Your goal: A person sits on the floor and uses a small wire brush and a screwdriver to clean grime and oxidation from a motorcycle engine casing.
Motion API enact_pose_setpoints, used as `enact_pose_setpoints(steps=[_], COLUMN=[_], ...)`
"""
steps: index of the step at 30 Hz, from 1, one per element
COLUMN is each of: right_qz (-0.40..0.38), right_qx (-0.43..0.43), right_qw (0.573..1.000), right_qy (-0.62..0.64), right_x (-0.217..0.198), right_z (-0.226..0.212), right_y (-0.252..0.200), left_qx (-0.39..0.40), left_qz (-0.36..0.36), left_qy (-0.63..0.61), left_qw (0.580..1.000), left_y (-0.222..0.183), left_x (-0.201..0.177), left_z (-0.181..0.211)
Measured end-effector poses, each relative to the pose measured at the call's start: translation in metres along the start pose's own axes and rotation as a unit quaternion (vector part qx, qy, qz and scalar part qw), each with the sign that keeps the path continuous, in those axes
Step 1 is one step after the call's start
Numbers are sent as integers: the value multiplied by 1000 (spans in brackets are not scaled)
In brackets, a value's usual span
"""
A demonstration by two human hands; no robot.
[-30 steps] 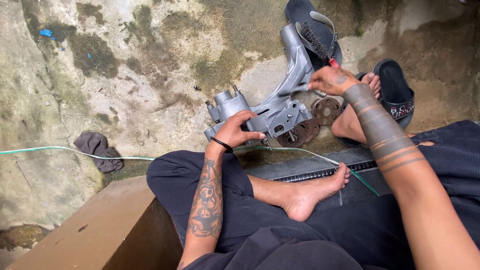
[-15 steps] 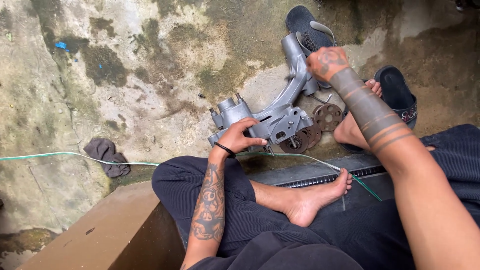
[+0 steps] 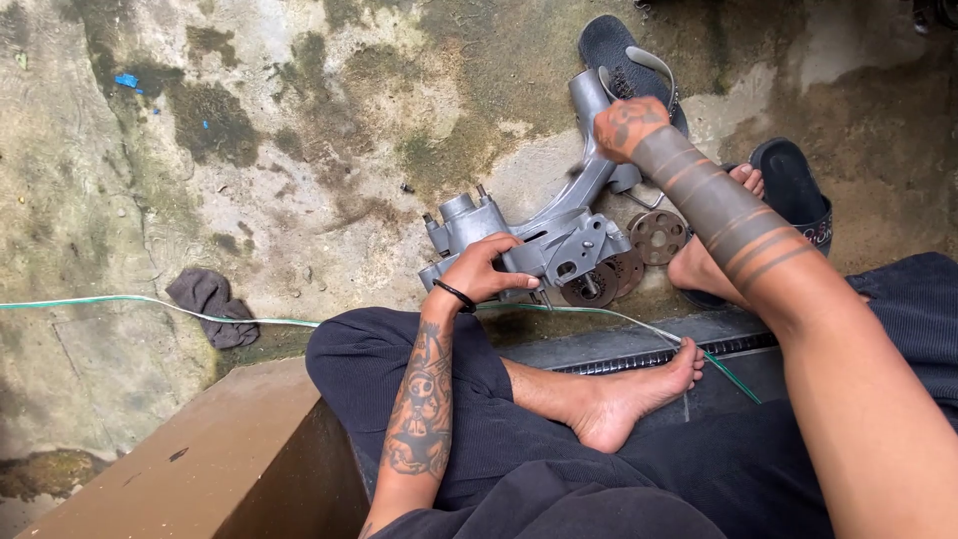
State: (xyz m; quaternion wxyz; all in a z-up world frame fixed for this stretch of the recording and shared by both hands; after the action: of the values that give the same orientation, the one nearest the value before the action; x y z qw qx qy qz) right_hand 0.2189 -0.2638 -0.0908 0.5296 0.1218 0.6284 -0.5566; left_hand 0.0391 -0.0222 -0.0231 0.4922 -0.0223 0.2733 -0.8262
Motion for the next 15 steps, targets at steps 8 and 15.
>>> enact_pose_setpoints(steps=[8,15], right_qz=[65,-9], right_qx=[-10,0], right_qw=[996,983], right_qy=[-65,-185], right_x=[-8,-24], right_z=[-5,-24], right_y=[25,44], left_qx=[5,1], left_qz=[1,-8], left_qy=[24,21], left_qw=[1000,1000], left_y=[1,3], left_x=[0,1], left_z=[-6,-8])
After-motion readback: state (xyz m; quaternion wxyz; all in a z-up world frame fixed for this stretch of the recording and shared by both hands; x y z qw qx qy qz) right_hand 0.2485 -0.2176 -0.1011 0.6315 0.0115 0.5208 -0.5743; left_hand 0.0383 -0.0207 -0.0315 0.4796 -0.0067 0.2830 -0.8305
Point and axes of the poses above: each hand's wrist, its own y-axis towards the middle knuckle, its own x-axis out of the palm, z = x × y, the point moved 5 cm from there along y, towards the middle knuckle, and after that the axes turned 4 degrees about z, right-handed, at the moved point
